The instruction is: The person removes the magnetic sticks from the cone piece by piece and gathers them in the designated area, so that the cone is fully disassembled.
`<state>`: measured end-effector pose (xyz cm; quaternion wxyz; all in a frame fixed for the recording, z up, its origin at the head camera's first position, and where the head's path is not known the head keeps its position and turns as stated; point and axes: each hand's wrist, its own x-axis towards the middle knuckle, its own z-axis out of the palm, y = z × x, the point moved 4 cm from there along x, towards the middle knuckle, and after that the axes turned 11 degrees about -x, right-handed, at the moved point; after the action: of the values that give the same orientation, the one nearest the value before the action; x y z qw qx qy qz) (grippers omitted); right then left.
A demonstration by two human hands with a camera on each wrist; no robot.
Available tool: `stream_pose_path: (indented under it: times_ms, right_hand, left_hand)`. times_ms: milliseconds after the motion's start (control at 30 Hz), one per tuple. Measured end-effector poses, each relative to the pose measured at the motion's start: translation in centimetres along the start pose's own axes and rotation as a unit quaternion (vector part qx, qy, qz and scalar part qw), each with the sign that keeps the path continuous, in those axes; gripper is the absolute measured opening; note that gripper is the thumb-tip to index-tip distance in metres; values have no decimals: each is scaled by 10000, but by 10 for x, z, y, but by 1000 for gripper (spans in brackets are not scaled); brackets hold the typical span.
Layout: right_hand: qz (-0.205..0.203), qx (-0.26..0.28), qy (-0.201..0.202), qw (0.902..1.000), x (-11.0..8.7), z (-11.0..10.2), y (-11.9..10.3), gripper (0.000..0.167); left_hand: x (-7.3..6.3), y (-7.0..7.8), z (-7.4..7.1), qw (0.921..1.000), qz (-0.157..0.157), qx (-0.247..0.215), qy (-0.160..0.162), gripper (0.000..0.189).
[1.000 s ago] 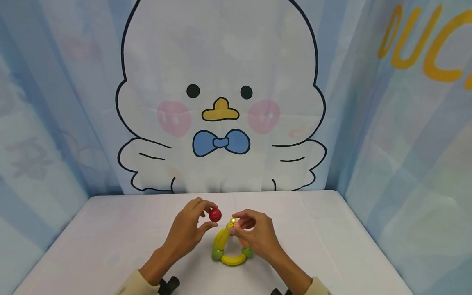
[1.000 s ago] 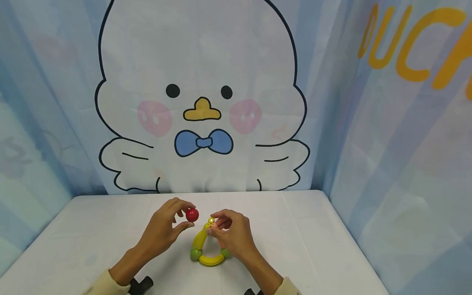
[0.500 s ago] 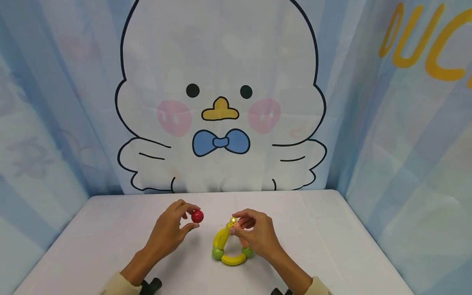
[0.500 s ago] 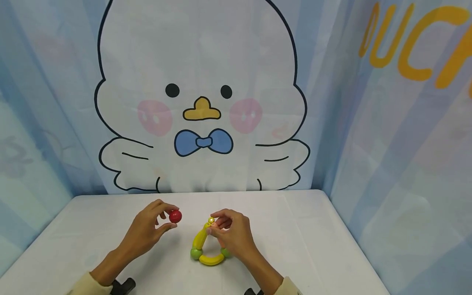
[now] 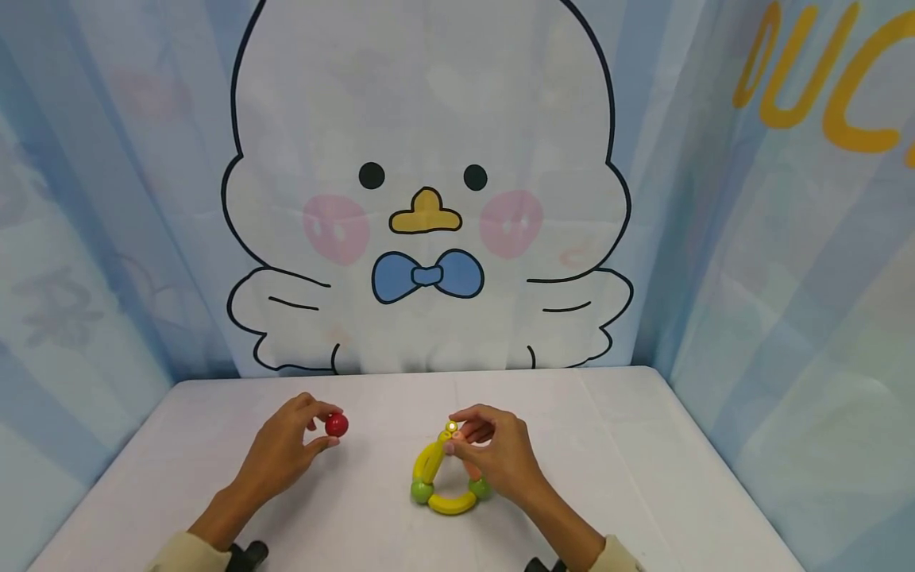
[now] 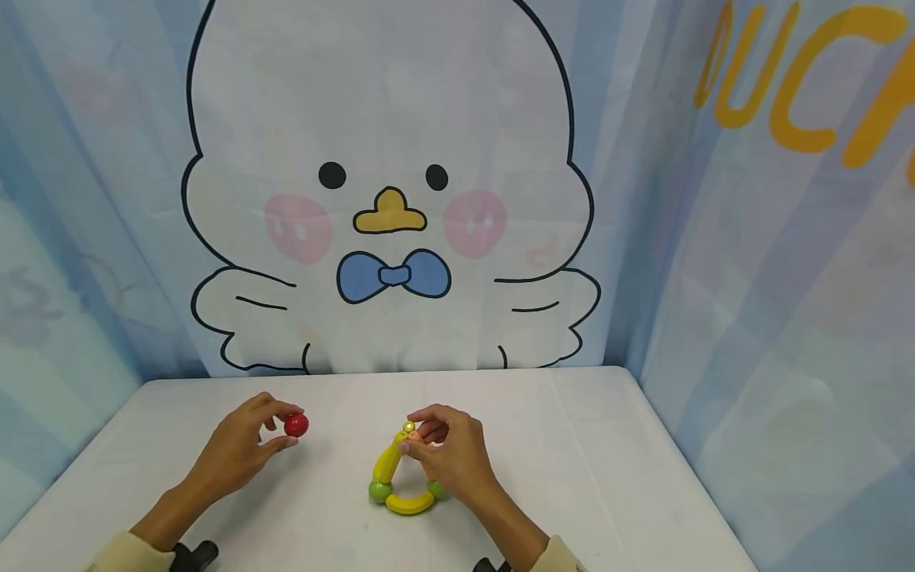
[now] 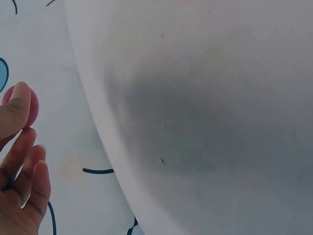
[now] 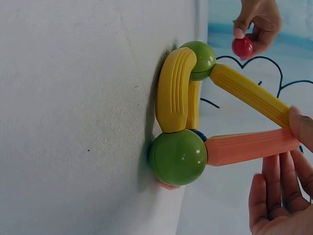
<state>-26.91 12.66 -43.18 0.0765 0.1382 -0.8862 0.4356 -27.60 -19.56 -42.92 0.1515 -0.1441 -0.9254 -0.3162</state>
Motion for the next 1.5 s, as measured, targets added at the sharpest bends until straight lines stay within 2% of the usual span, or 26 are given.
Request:
stream_pose_path:
  times_ms: [233, 500, 767, 900, 1167, 1300, 1400, 1500]
  right_hand:
    - [-16, 27, -29, 10000, 0, 0, 1, 33]
    - [-76, 86, -41, 9999, 0, 1, 0, 32]
    - [-61, 87, -64, 9999, 0, 0, -1, 31]
    - [-78, 65, -65, 9999, 0, -1, -2, 31]
    - [-74, 71, -40, 9999, 0, -1, -1, 30]
    - [-90, 58, -43, 9999, 0, -1, -1, 32]
    - [-84, 45, -38, 9999, -1, -1, -1, 32]
    - [-80, 30, -23, 10000, 0, -2, -1, 31]
  left_hand:
    - [0, -22, -4, 9991, -233, 225, -268, 46]
    - [2, -38, -3, 9973, -282, 390, -549, 43]
    - [5, -52, 3, 9903, -800, 574, -977, 44]
    - [6, -57, 6, 9890, -874, 584, -1041, 45]
    - [6, -56, 4, 9906, -815, 468, -999, 46]
    - [4, -55, 2, 9925, -729, 426, -880, 52]
    - [3, -50, -2, 9951, -463, 544, -681, 55]
    - [3, -37, -5, 9969, -63, 671, -401, 55]
